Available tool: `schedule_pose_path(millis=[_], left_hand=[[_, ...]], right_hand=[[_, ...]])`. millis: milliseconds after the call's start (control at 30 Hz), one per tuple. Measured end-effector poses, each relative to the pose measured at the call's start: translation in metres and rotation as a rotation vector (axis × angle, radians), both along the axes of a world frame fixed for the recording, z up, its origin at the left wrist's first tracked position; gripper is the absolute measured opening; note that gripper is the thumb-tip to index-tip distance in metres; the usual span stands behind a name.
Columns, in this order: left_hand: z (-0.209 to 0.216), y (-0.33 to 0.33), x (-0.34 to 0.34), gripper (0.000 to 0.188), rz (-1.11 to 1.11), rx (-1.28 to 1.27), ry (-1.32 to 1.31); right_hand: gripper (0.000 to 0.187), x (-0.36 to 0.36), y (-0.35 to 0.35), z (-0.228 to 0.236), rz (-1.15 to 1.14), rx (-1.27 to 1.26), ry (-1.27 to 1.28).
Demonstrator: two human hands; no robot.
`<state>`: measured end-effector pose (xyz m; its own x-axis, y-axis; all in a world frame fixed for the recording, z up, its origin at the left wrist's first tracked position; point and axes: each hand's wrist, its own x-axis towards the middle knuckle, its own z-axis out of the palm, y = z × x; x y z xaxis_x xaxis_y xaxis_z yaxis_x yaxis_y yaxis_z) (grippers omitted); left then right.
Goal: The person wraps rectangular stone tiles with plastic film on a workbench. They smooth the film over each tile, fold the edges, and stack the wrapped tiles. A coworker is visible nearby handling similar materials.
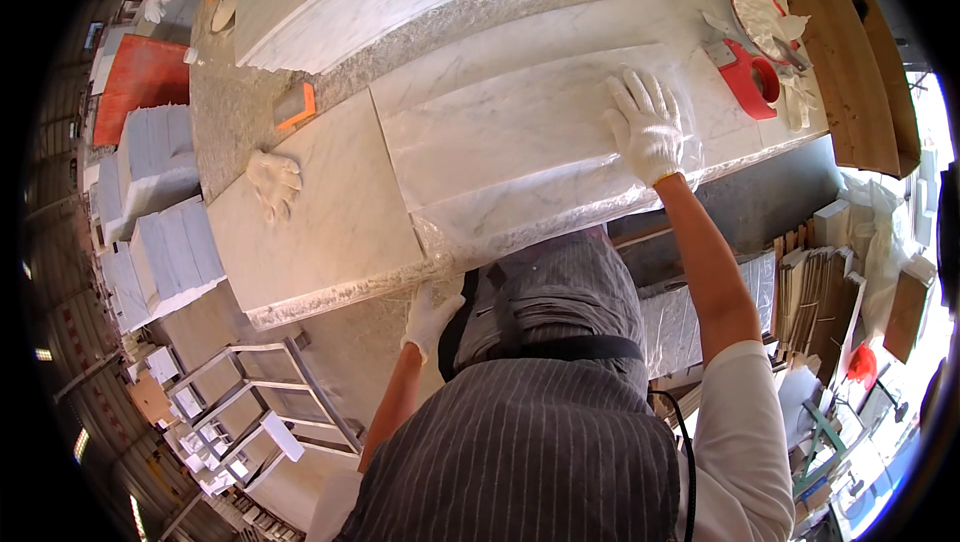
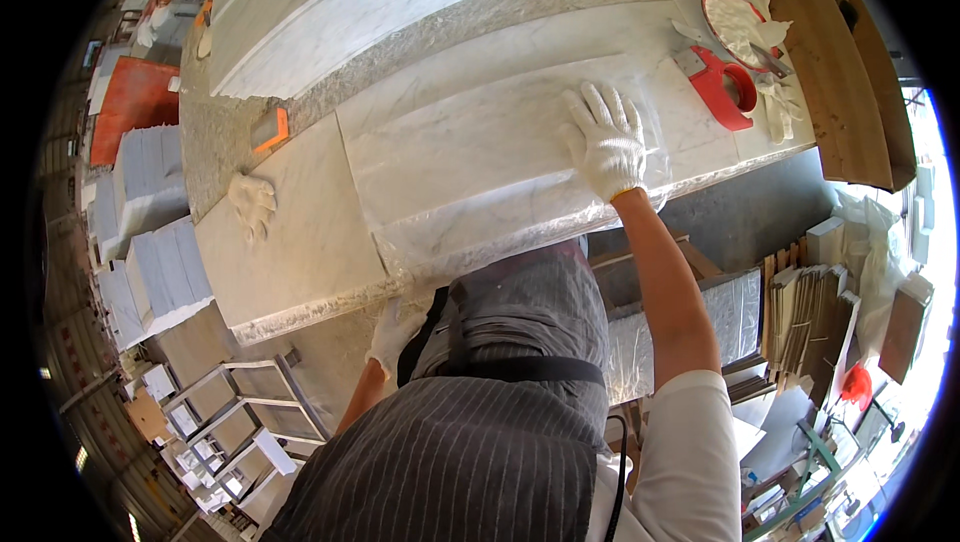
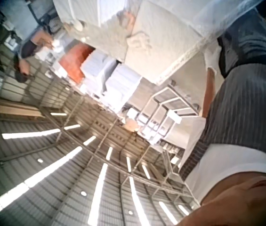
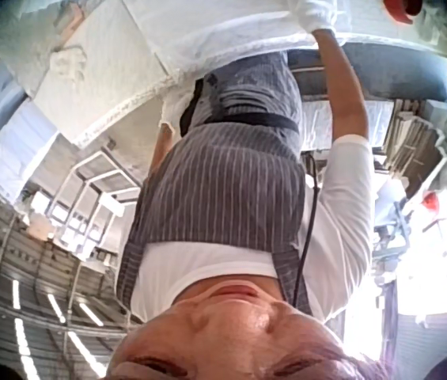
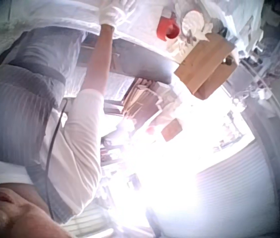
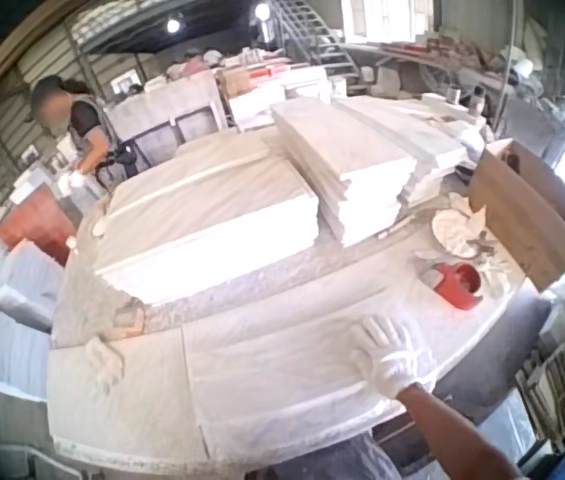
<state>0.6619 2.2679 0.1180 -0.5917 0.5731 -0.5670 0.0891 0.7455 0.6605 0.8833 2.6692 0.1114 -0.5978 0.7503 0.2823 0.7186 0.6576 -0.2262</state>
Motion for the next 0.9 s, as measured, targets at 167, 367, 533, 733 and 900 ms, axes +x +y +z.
schedule_pose_path(millis=[167, 367, 533, 733, 900], left_hand=[[-0.087, -0.016, -0.019, 0.026, 0.118, 0.160, -0.569], [0.031, 0.001, -0.017, 0.020, 0.258, 0.104, -0.728], [0.051, 0.001, -0.017, 0.021, 0.062, 0.110, -0.473], [0.051, 0.005, -0.020, 0.024, -0.254, -0.303, 0.164], [0.088, 0.133, 0.048, 0.021, -0.498, 0.539, 0.701]], right_hand=[[0.044, -0.001, -0.001, 0.002, 0.023, 0.009, -0.017], [0.046, 0.000, -0.001, 0.002, 0.019, -0.022, -0.063], [0.041, -0.003, -0.002, 0.005, 0.013, 0.041, -0.005], [0.042, -0.001, -0.002, -0.004, -0.012, 0.053, -0.011], [0.043, -0.001, -0.001, 0.004, -0.009, 0.012, -0.026]])
